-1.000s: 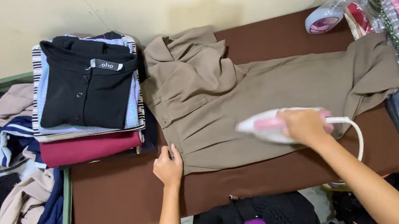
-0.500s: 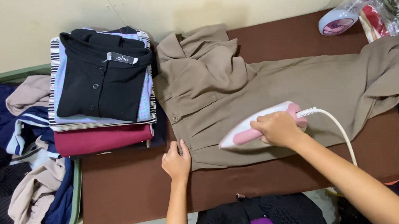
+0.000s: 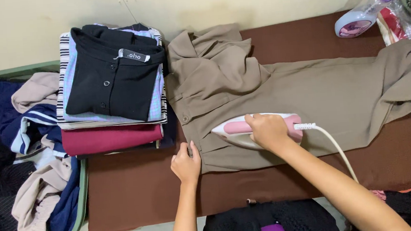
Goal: Ironing a pair of tan trousers on a flat surface using a hand iron and spray bottle.
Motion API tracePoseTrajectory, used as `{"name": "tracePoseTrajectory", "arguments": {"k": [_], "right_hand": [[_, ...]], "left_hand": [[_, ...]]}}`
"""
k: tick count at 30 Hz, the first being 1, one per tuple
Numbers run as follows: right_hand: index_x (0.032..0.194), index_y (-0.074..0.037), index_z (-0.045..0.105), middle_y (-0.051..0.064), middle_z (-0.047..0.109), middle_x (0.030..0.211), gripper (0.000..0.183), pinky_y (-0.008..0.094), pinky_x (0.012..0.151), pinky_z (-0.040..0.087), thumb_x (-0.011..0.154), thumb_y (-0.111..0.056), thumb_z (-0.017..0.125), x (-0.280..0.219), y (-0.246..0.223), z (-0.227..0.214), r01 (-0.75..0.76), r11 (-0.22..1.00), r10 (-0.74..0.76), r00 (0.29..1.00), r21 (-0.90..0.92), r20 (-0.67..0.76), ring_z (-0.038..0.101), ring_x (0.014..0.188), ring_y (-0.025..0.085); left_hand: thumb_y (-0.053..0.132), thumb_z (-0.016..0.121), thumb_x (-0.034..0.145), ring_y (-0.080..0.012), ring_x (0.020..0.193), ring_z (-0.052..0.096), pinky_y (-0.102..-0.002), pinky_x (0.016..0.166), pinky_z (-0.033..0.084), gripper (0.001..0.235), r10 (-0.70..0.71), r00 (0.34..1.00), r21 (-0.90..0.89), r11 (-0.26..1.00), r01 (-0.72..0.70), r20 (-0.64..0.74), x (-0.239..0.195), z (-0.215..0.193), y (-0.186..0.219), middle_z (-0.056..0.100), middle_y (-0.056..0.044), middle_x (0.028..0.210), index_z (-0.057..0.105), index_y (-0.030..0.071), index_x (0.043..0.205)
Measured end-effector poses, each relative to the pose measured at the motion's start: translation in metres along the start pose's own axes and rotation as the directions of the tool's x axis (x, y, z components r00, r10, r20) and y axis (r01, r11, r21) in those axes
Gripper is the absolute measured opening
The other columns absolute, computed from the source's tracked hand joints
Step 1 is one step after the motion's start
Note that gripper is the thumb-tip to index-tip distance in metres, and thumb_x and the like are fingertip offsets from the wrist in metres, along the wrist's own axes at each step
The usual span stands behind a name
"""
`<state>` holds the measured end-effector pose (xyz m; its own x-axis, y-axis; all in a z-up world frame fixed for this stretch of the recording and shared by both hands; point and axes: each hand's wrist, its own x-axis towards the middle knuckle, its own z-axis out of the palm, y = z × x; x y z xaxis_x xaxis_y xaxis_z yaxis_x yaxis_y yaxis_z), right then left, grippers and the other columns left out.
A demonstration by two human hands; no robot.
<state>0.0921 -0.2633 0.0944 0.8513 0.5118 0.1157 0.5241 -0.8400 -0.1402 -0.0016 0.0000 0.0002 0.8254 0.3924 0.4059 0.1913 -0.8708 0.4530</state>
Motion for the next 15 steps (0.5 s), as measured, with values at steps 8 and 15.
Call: {"name": "tracePoseTrajectory", "arguments": {"k": [8, 15], "right_hand": [[0.081, -0.009, 0.062, 0.010, 0.066, 0.069, 0.025, 0.046, 0.053, 0.053, 0.060, -0.011, 0.075, 0.002, -0.005, 0.001, 0.148, 0.986, -0.146, 0.989, 0.079, -0.026, 0.069, 0.063, 0.032], [0.086, -0.008, 0.065, 0.010, 0.067, 0.073, 0.023, 0.045, 0.059, 0.054, 0.064, -0.008, 0.074, -0.013, -0.006, 0.002, 0.146, 0.982, -0.144, 0.989, 0.123, -0.023, 0.069, 0.068, 0.031]], "left_hand": [[0.028, 0.069, 0.095, -0.0369, 0.053, 0.059, -0.044, 0.054, 0.047, 0.025, 0.018, 1.000, 0.006, 1.000, -0.018, -0.019, 0.000, 0.004, -0.003, 0.065, -0.014, 0.063, 0.065, 0.008, 0.080], [0.029, 0.070, 0.094, -0.0372, 0.056, 0.060, -0.045, 0.054, 0.048, 0.027, 0.007, 1.000, 0.038, 0.999, -0.007, 0.013, 0.001, 0.001, 0.001, 0.066, -0.013, 0.063, 0.063, 0.010, 0.076]]}}
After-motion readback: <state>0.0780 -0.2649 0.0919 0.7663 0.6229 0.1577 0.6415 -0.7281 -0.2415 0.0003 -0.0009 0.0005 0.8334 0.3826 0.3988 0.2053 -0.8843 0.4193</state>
